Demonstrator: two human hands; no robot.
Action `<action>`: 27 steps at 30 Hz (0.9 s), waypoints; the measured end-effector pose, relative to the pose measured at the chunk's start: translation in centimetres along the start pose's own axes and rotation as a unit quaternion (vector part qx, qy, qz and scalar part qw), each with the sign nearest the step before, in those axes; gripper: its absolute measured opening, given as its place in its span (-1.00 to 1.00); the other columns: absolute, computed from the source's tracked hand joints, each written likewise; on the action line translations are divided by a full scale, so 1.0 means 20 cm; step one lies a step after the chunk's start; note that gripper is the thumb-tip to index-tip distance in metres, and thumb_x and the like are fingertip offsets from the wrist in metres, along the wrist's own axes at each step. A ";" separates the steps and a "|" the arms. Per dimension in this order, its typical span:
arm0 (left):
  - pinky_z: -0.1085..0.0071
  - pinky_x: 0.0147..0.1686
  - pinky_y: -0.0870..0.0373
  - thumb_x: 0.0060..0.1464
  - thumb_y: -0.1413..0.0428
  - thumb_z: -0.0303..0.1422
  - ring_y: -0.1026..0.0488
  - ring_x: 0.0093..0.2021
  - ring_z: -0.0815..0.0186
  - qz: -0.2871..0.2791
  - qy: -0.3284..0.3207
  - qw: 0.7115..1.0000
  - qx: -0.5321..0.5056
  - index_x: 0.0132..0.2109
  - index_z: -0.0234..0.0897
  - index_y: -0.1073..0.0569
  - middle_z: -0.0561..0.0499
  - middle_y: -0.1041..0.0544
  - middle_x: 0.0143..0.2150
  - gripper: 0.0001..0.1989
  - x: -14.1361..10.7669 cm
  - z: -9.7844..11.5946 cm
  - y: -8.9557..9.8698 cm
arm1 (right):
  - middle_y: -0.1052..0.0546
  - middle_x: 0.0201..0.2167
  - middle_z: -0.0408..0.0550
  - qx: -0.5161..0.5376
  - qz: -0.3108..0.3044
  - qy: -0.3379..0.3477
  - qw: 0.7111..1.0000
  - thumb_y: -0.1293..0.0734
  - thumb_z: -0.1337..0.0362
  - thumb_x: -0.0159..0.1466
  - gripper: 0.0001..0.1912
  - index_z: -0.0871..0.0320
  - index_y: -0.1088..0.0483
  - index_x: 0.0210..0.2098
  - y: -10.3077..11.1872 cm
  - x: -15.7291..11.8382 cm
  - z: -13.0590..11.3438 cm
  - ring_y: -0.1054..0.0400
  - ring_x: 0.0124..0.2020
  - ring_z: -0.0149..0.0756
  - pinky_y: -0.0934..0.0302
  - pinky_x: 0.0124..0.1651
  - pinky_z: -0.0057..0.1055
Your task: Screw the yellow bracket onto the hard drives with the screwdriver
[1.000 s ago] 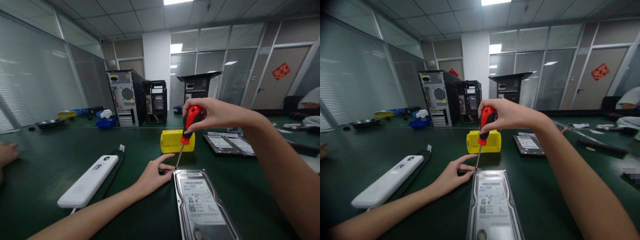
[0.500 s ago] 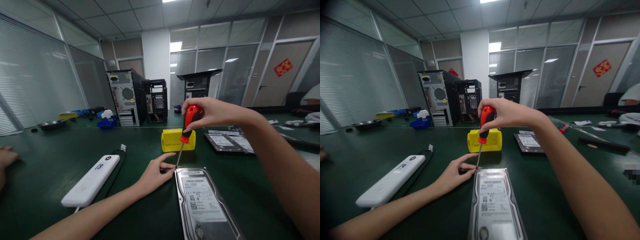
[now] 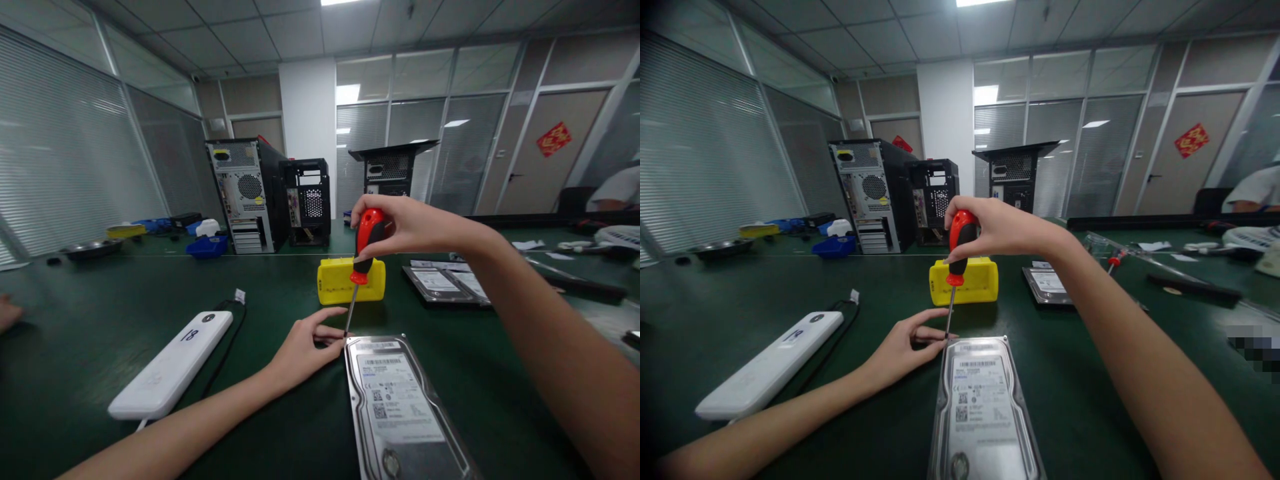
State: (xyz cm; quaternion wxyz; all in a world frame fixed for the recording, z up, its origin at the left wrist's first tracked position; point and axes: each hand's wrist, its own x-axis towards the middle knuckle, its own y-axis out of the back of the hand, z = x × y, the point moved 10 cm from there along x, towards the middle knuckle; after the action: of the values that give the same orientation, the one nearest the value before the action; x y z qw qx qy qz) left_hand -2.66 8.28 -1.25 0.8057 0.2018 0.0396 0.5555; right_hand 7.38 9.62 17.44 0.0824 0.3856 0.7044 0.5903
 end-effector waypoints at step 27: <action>0.29 -0.02 -0.36 0.02 -0.13 -0.33 -0.51 -0.10 0.24 -0.010 -0.025 0.999 0.018 0.19 -0.25 -0.20 -0.06 -0.56 -0.10 -0.43 -0.01 0.02 0.00 | -0.36 -0.19 -0.07 0.033 -0.004 0.028 0.999 -0.39 0.08 0.03 -0.43 0.12 -0.18 -0.04 -0.01 -0.01 -0.03 -0.33 -0.27 -0.33 -0.30 -0.29 -0.36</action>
State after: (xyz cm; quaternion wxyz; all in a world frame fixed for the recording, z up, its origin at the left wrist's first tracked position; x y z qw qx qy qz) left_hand -2.55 8.01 -0.90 0.8079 0.2302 0.0313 0.5416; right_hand 7.10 9.09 17.33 0.0521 0.3687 0.7270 0.5768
